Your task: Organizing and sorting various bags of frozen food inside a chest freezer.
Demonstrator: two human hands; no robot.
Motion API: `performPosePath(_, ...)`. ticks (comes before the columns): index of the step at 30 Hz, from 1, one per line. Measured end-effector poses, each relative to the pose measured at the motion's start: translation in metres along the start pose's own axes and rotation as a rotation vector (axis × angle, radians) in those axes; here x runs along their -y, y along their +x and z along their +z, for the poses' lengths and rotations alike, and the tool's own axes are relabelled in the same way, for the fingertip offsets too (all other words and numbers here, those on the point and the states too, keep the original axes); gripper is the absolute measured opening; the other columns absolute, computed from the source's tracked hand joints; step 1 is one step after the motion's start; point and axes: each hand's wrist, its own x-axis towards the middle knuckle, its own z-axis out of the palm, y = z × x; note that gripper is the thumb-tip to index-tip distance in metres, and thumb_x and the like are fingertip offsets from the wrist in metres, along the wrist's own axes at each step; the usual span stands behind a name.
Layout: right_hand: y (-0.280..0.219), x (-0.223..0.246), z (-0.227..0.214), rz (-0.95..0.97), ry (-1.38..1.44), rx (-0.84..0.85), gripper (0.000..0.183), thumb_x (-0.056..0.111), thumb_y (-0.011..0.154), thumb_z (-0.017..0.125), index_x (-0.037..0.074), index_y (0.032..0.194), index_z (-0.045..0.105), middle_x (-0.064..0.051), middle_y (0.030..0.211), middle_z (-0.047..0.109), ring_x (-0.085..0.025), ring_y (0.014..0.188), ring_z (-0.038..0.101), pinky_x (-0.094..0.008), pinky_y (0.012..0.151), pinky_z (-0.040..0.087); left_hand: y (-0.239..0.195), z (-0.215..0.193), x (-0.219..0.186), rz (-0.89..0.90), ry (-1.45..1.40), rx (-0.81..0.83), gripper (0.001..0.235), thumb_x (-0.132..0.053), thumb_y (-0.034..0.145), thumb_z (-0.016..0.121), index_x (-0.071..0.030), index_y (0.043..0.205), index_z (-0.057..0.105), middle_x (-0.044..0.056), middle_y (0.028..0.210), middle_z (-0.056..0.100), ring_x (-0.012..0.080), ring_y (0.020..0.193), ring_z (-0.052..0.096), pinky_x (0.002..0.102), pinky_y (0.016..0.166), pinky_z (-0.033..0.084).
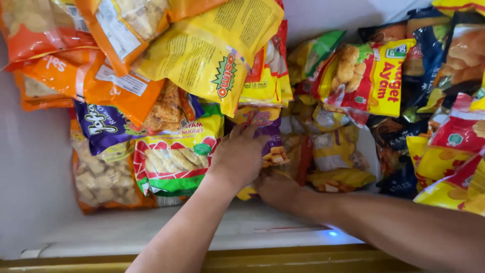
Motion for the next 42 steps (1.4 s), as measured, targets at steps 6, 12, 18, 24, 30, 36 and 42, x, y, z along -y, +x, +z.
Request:
performPosePath(6, 0.076, -0.001, 0.038, 0.035, 0.263, -0.203, 0.038, 0.031, 0.096, 0.055, 0.017, 0.131, 0.063, -0.02, 0.128, 0.065, -0.038, 0.115, 0.063, -0.052, 0.095, 0.051, -0.001, 0.005, -0.002, -0.025, 0.067, 0.005, 0.041, -0.023, 0.087, 0.065, -0.018, 0.128, 0.067, 0.015, 0.144, 0.053, 0.0404, 0.136, 0.046, 0.053, 0.101, 0.048)
performPosePath(12, 0.087, -0.009, 0.074, 0.069, 0.376, -0.318, 0.038, 0.035, 0.095, 0.058, 0.018, 0.128, 0.067, -0.016, 0.131, 0.066, -0.033, 0.122, 0.06, -0.05, 0.1, 0.049, -0.005, -0.011, -0.01, -0.033, 0.061, 0.049, 0.053, -0.027, 0.079, 0.074, -0.014, 0.129, 0.064, 0.016, 0.146, 0.049, 0.0415, 0.135, 0.045, 0.053, 0.102, 0.046)
performPosePath(18, 0.088, -0.011, 0.091, 0.039, 0.378, -0.264, 0.038, 0.035, 0.096, 0.058, 0.018, 0.128, 0.067, -0.016, 0.132, 0.065, -0.033, 0.123, 0.06, -0.049, 0.101, 0.048, -0.008, -0.014, -0.013, -0.043, 0.04, 0.048, 0.053, -0.028, 0.078, 0.076, -0.012, 0.128, 0.065, 0.017, 0.146, 0.05, 0.0413, 0.135, 0.045, 0.053, 0.102, 0.046)
performPosePath(24, 0.096, -0.023, 0.099, 0.006, 0.362, -0.23, 0.038, 0.034, 0.096, 0.057, 0.017, 0.129, 0.067, -0.016, 0.133, 0.065, -0.033, 0.124, 0.059, -0.048, 0.102, 0.048, -0.007, -0.015, -0.012, -0.048, 0.04, 0.056, 0.053, -0.029, 0.079, 0.075, -0.011, 0.128, 0.064, 0.017, 0.143, 0.052, 0.0419, 0.133, 0.047, 0.053, 0.102, 0.046)
performPosePath(30, 0.108, -0.033, 0.116, -0.04, 0.352, -0.18, 0.038, 0.034, 0.097, 0.057, 0.016, 0.129, 0.067, -0.016, 0.134, 0.064, -0.033, 0.125, 0.059, -0.048, 0.104, 0.047, -0.006, -0.015, -0.013, -0.043, 0.064, 0.017, 0.054, -0.029, 0.078, 0.076, -0.011, 0.127, 0.064, 0.018, 0.143, 0.051, 0.0423, 0.132, 0.047, 0.053, 0.101, 0.046)
performPosePath(36, 0.114, -0.033, 0.126, -0.08, 0.348, -0.142, 0.038, 0.033, 0.098, 0.056, 0.016, 0.13, 0.067, -0.016, 0.136, 0.064, -0.033, 0.126, 0.059, -0.047, 0.105, 0.047, -0.007, -0.02, -0.013, -0.046, 0.058, 0.01, 0.056, -0.029, 0.077, 0.077, -0.011, 0.128, 0.064, 0.017, 0.146, 0.051, 0.0415, 0.132, 0.047, 0.053, 0.102, 0.044)
performPosePath(42, 0.12, -0.033, 0.124, -0.117, 0.328, -0.09, 0.038, 0.033, 0.099, 0.056, 0.015, 0.13, 0.067, -0.016, 0.137, 0.064, -0.033, 0.127, 0.058, -0.046, 0.106, 0.046, -0.005, -0.022, -0.015, -0.055, 0.069, -0.041, 0.056, -0.027, 0.076, 0.077, -0.011, 0.128, 0.064, 0.017, 0.144, 0.051, 0.0412, 0.133, 0.047, 0.054, 0.103, 0.044)
